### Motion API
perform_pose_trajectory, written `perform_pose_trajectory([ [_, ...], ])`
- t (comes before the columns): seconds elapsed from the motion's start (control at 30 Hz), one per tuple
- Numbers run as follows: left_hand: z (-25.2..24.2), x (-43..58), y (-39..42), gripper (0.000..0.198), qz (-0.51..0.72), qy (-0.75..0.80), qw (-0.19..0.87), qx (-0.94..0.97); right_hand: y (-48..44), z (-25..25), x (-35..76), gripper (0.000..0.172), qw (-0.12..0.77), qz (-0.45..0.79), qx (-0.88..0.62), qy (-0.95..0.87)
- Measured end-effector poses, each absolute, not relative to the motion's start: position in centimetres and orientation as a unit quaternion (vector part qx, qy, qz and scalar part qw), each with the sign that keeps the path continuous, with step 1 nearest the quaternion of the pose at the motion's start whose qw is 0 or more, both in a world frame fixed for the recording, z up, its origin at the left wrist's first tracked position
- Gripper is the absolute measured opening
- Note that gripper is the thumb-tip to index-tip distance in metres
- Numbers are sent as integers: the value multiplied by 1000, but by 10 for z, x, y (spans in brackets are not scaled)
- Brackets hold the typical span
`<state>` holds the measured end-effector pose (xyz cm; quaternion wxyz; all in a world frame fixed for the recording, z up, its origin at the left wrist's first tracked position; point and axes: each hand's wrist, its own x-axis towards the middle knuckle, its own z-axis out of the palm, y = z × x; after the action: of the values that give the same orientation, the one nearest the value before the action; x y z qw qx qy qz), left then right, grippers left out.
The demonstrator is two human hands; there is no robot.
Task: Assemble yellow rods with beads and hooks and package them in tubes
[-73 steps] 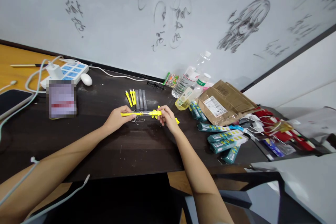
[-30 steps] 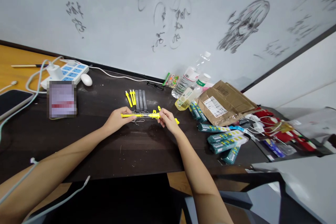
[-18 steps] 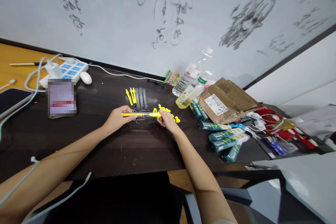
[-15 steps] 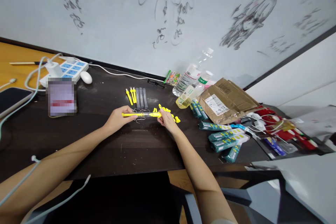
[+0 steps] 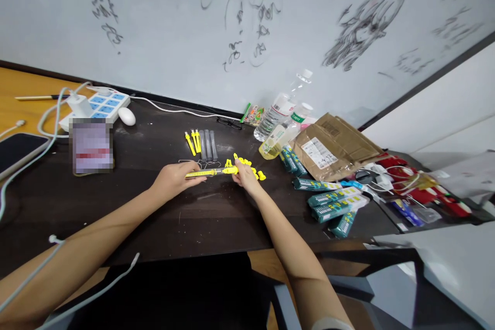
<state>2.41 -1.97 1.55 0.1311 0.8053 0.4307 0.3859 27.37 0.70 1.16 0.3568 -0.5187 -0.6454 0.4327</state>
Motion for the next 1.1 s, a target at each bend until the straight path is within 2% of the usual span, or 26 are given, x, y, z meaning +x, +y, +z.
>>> perform_pose_trajectory([
  [0.23, 23, 22, -23, 31, 333, 402, 95, 848, 7, 14, 277, 59, 311, 521, -515, -605],
  [0.33, 20, 23, -20, 30, 349, 418, 101, 833, 8, 15, 278, 58, 321, 533, -498, -604],
  [0.43, 15, 26, -17, 29, 374, 455, 166, 791, 10, 16, 280, 49, 371, 539, -470, -593],
  [0.57, 10, 28, -13, 30, 394, 486, 258, 736, 13, 17, 285, 24, 416, 556, -424, -581],
  [0.67, 9, 29, -11, 32, 411, 489, 311, 704, 13, 18, 288, 19, 426, 571, -388, -585],
  [0.87, 10, 31, -9, 32, 428, 489, 363, 668, 12, 19, 290, 21, 444, 581, -353, -583],
  [1.1, 9, 30, -7, 32, 429, 499, 364, 659, 13, 17, 290, 26, 436, 544, -351, -625],
])
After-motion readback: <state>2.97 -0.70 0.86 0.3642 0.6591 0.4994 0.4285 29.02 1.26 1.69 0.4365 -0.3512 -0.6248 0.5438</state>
